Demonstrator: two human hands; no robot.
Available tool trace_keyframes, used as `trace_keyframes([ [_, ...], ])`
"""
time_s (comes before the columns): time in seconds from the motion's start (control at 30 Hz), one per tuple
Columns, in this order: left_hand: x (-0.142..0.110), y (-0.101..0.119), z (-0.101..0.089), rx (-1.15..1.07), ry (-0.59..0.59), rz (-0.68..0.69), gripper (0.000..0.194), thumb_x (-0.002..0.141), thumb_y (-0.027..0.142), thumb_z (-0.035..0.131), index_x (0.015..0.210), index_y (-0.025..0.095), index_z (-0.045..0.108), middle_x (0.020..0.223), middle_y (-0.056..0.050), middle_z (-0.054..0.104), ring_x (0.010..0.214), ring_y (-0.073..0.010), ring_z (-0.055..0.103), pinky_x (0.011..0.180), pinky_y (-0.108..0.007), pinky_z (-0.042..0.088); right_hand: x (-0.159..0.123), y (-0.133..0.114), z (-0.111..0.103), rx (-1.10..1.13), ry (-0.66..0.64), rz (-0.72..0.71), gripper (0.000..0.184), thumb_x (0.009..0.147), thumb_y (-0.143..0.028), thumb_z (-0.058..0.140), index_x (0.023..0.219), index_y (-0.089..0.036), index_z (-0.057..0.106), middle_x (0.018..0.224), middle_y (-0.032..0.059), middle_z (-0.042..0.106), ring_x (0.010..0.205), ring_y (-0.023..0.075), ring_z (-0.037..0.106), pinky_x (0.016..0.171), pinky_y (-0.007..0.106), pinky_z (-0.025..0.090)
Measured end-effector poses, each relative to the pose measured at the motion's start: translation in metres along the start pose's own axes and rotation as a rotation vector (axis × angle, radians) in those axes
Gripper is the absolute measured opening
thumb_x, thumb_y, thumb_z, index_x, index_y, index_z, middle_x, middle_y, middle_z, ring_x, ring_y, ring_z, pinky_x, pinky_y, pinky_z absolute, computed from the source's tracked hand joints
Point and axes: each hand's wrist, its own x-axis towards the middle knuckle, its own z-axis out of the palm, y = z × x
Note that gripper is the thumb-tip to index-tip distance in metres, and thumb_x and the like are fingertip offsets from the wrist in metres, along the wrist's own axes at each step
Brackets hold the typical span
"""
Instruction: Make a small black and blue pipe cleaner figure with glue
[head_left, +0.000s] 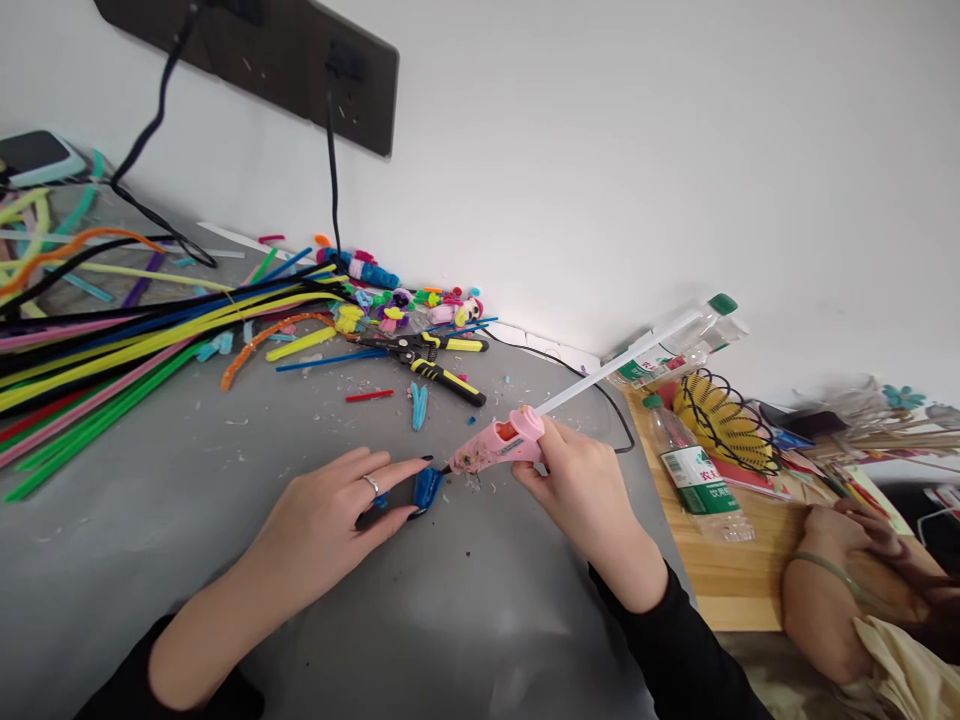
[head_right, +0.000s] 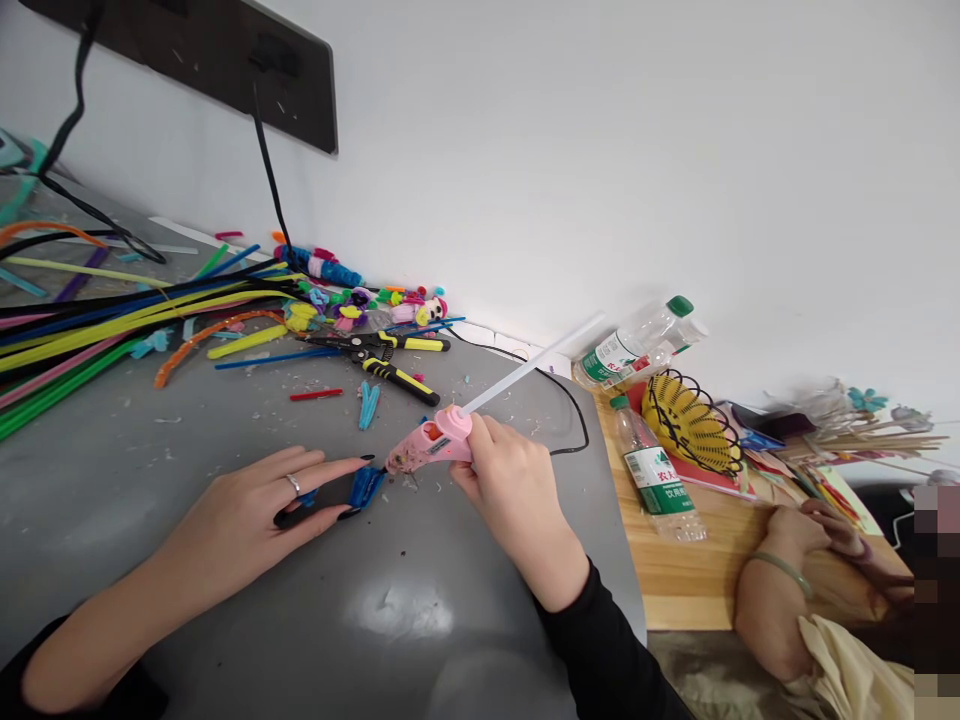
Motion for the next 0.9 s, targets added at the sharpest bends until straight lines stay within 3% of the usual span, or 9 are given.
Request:
trace_keyframes([
  [0.13,0.001,0.002,-0.001,0.005,-0.01,-0.009,0.038,0.103,0.033,0.056,0.131,0.025,0.081,0.097,-0.005,0.083,0.086,-0.0234,0.078,0.064,-0.028,0.056,0.0,0.002,0.002,-0.03,0.074,0.032,0.01,0.087,-0.014,0.054,0.085,-0.022,0.06,0.066,-0.0007,0.061,0.056,0.0162,0.054,0.053,0.028,0.026],
  [0.33,0.001,0.001,-0.002,-0.052,-0.07,-0.124,0.044,0.1,0.038,0.06,0.14,0.034,0.076,0.103,-0.003,0.084,0.084,-0.0218,0.077,0.063,-0.026,0.055,0.022,0.027,0.025,0.127,0.016,0.437,0.011,0.087,-0.033,0.059,0.094,-0.024,0.058,0.067,-0.0032,0.056,0.058,0.0202,0.053,0.055,0.028,0.032],
  [0.43,-0.002,0.001,0.0,-0.101,-0.045,-0.187,0.059,0.096,0.044,0.065,0.154,0.036,0.063,0.102,-0.001,0.081,0.076,-0.0197,0.073,0.062,-0.026,0.055,0.037,0.043,0.045,0.137,0.002,0.511,0.013,0.09,-0.036,0.058,0.087,-0.026,0.052,0.068,-0.0027,0.057,0.06,0.021,0.054,0.055,0.028,0.036],
  [0.5,-0.005,0.001,0.002,-0.128,0.002,-0.203,0.066,0.097,0.046,0.062,0.161,0.034,0.054,0.101,-0.001,0.077,0.074,-0.0191,0.071,0.062,-0.026,0.054,0.043,0.05,0.057,0.125,0.013,0.531,0.014,0.09,-0.035,0.061,0.086,-0.026,0.051,0.076,0.0019,0.062,0.069,0.0237,0.06,0.059,0.029,0.041],
  [0.6,-0.009,0.0,0.002,-0.187,0.053,-0.202,0.059,0.105,0.04,0.048,0.164,0.031,0.047,0.108,-0.004,0.074,0.083,-0.0196,0.07,0.069,-0.026,0.055,0.046,0.052,0.063,0.116,0.053,0.534,0.016,0.09,-0.031,0.069,0.088,-0.023,0.055,0.095,0.0129,0.067,0.089,0.031,0.065,0.073,0.037,0.049],
  [0.7,-0.009,0.0,-0.002,-0.221,0.071,-0.211,0.051,0.111,0.035,0.036,0.159,0.031,0.054,0.114,-0.006,0.075,0.095,-0.0214,0.072,0.083,-0.03,0.057,0.042,0.044,0.051,0.147,0.109,0.511,0.013,0.093,-0.026,0.069,0.099,-0.016,0.062,0.108,0.0217,0.068,0.102,0.0372,0.066,0.084,0.046,0.053],
  [0.77,-0.005,0.0,-0.005,-0.22,0.078,-0.213,0.051,0.113,0.035,0.032,0.16,0.03,0.054,0.117,-0.007,0.076,0.093,-0.0208,0.073,0.085,-0.03,0.058,0.037,0.03,0.035,0.204,0.136,0.455,0.012,0.097,-0.02,0.064,0.108,-0.014,0.065,0.113,0.0216,0.069,0.106,0.0354,0.067,0.088,0.047,0.055],
  [0.83,-0.002,0.002,-0.007,-0.241,0.064,-0.196,0.056,0.114,0.034,0.03,0.168,0.031,0.04,0.113,-0.005,0.077,0.078,-0.017,0.072,0.076,-0.026,0.057,0.03,0.008,0.016,0.301,0.127,0.348,0.016,0.101,-0.013,0.057,0.113,-0.018,0.067,0.111,0.0133,0.072,0.103,0.0265,0.071,0.09,0.038,0.058],
  [0.9,0.001,0.004,-0.007,-0.269,0.04,-0.153,0.065,0.113,0.029,0.028,0.176,0.03,0.015,0.106,-0.002,0.08,0.068,-0.0147,0.071,0.069,-0.023,0.057,0.024,-0.019,-0.001,0.428,0.092,0.217,0.017,0.103,-0.012,0.058,0.113,-0.022,0.069,0.106,0.0048,0.075,0.095,0.018,0.073,0.088,0.029,0.059],
])
